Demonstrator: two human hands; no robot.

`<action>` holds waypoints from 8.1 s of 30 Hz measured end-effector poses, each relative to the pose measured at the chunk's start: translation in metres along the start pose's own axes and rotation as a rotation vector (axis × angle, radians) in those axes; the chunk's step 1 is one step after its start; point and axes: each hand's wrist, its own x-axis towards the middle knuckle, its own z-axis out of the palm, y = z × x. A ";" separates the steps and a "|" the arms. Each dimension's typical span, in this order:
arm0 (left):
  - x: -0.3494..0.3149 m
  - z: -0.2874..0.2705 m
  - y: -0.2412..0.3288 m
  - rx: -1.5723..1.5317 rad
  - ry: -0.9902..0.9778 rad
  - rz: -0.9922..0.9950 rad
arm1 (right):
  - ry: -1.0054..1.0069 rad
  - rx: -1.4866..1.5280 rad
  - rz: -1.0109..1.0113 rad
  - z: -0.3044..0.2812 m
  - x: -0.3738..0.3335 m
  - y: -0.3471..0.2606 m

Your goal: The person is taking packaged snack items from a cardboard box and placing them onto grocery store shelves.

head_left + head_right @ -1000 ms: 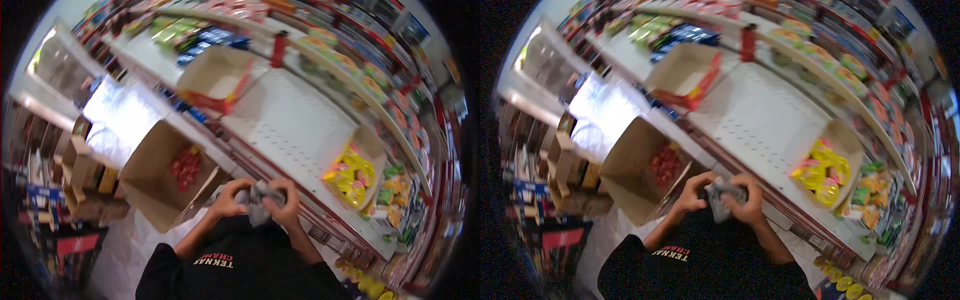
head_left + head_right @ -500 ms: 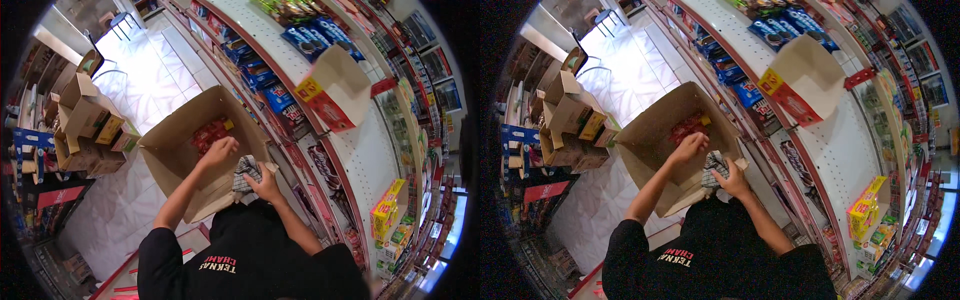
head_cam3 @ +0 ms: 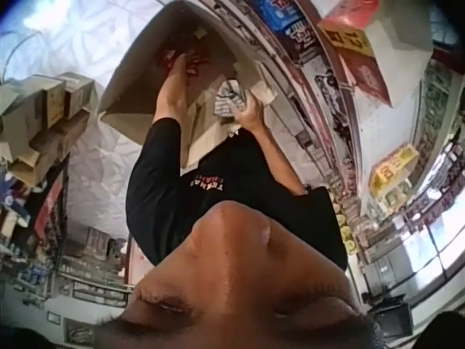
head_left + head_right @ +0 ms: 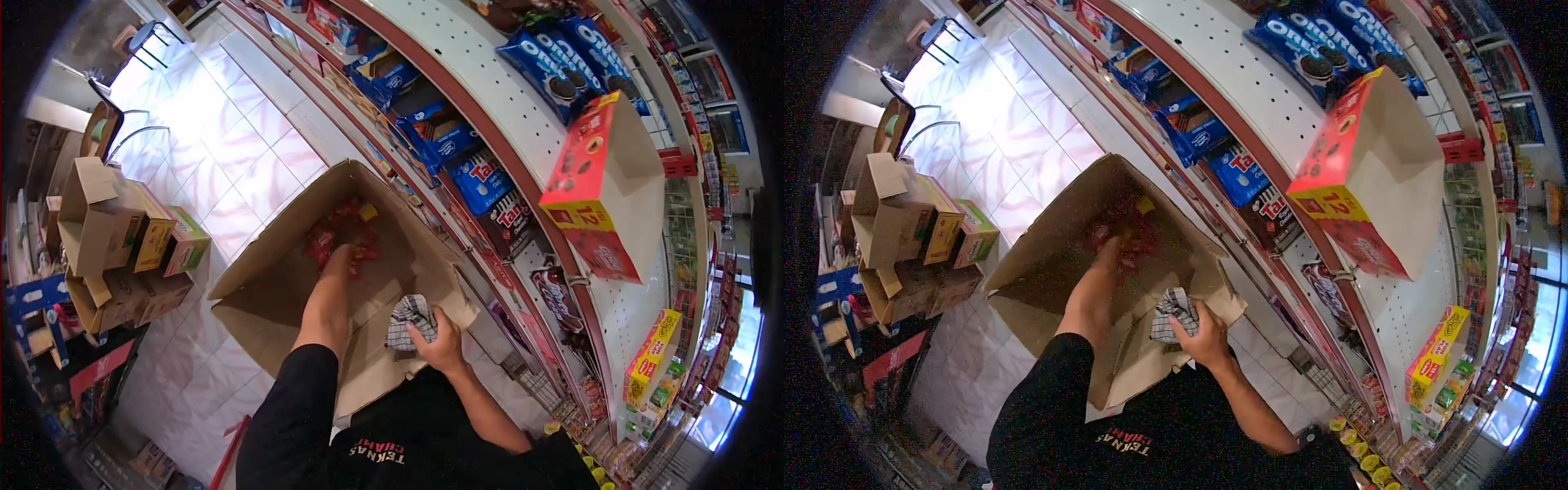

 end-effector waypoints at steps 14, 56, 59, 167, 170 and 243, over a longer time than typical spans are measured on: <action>0.027 0.056 0.004 0.332 -0.043 -0.057 | 0.014 -0.023 0.105 0.006 0.010 0.005; -0.416 -0.136 0.138 -0.489 0.233 0.989 | 0.007 -0.005 -1.009 -0.106 -0.063 -0.111; -0.444 -0.107 0.149 -0.434 0.119 0.973 | -0.041 0.003 -1.009 -0.146 -0.081 -0.087; -0.624 0.139 0.264 -0.101 -0.750 1.229 | 0.782 -0.230 -0.551 -0.334 -0.343 0.098; -0.620 0.142 0.262 -0.267 -0.905 1.073 | 0.635 -0.309 -0.636 -0.339 -0.355 0.105; -0.582 0.146 0.234 -0.850 -0.844 0.860 | 1.129 0.032 -0.360 -0.274 -0.298 0.046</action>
